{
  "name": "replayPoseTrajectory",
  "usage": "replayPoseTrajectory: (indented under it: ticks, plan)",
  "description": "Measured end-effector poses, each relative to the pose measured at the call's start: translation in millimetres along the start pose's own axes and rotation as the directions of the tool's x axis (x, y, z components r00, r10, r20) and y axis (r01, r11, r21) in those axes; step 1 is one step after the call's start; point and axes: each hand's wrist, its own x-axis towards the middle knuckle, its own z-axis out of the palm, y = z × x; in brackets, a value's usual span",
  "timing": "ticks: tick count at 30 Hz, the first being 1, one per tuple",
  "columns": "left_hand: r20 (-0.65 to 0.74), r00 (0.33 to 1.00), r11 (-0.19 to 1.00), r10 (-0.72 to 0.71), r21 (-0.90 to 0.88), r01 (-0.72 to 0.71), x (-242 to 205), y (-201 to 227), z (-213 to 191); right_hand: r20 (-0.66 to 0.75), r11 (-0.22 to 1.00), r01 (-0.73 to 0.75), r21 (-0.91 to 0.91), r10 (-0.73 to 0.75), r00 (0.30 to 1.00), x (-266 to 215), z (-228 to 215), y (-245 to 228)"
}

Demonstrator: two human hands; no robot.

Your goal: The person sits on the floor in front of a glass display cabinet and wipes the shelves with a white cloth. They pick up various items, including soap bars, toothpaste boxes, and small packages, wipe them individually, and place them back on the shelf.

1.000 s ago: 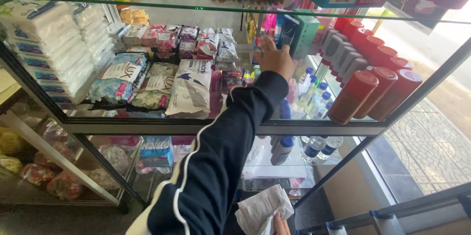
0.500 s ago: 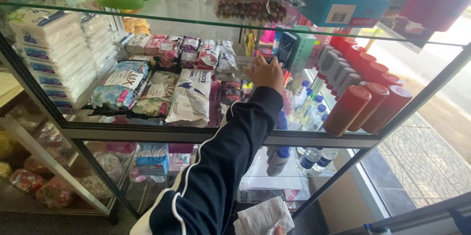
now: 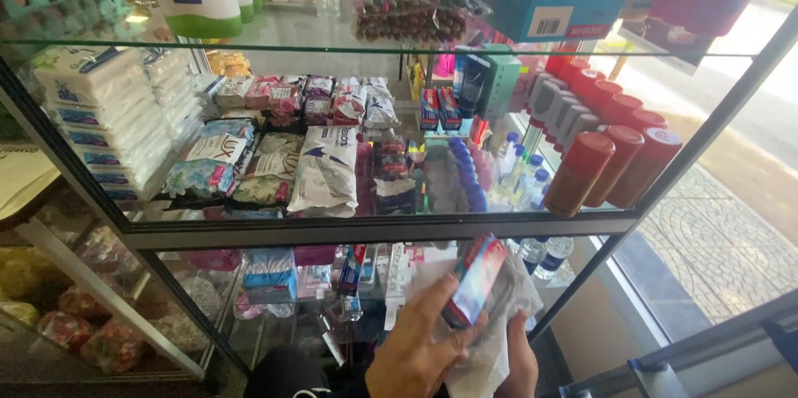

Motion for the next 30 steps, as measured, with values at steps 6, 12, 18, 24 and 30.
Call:
replayPoseTrajectory:
  ticks: [6, 12, 18, 24, 30]
  plan:
    - [0.015, 0.981, 0.961, -0.192, -0.202, 0.191, -49.9, 11.3, 3.3, 0.025, 0.94, 0.253, -0.228, -0.254, 0.967, 41.8, 23.2, 8.5]
    - [0.099, 0.555, 0.51, -0.826, -0.29, 0.81, -45.5, 5.3, -4.3, -0.031, 0.907, 0.379, -0.182, -0.391, 0.92, 11.3, 50.7, 34.6]
    - [0.451, 0.284, 0.005, -0.847, -0.526, 0.851, -33.2, -14.5, -13.4, 0.01, 0.635, 0.549, -0.543, -0.649, 0.761, 66.3, -5.7, 73.2]
    - [0.543, 0.294, -0.011, -0.786, -0.488, 0.873, -29.3, -11.0, -19.9, 0.172, 0.588, 0.61, -0.532, -0.63, 0.757, 59.7, 2.8, 41.8]
    - [0.574, 0.372, 0.126, -0.73, -0.422, 0.898, -43.4, -16.9, -9.6, 0.004, 0.781, 0.541, -0.311, -0.568, 0.823, 46.6, 27.4, 16.1]
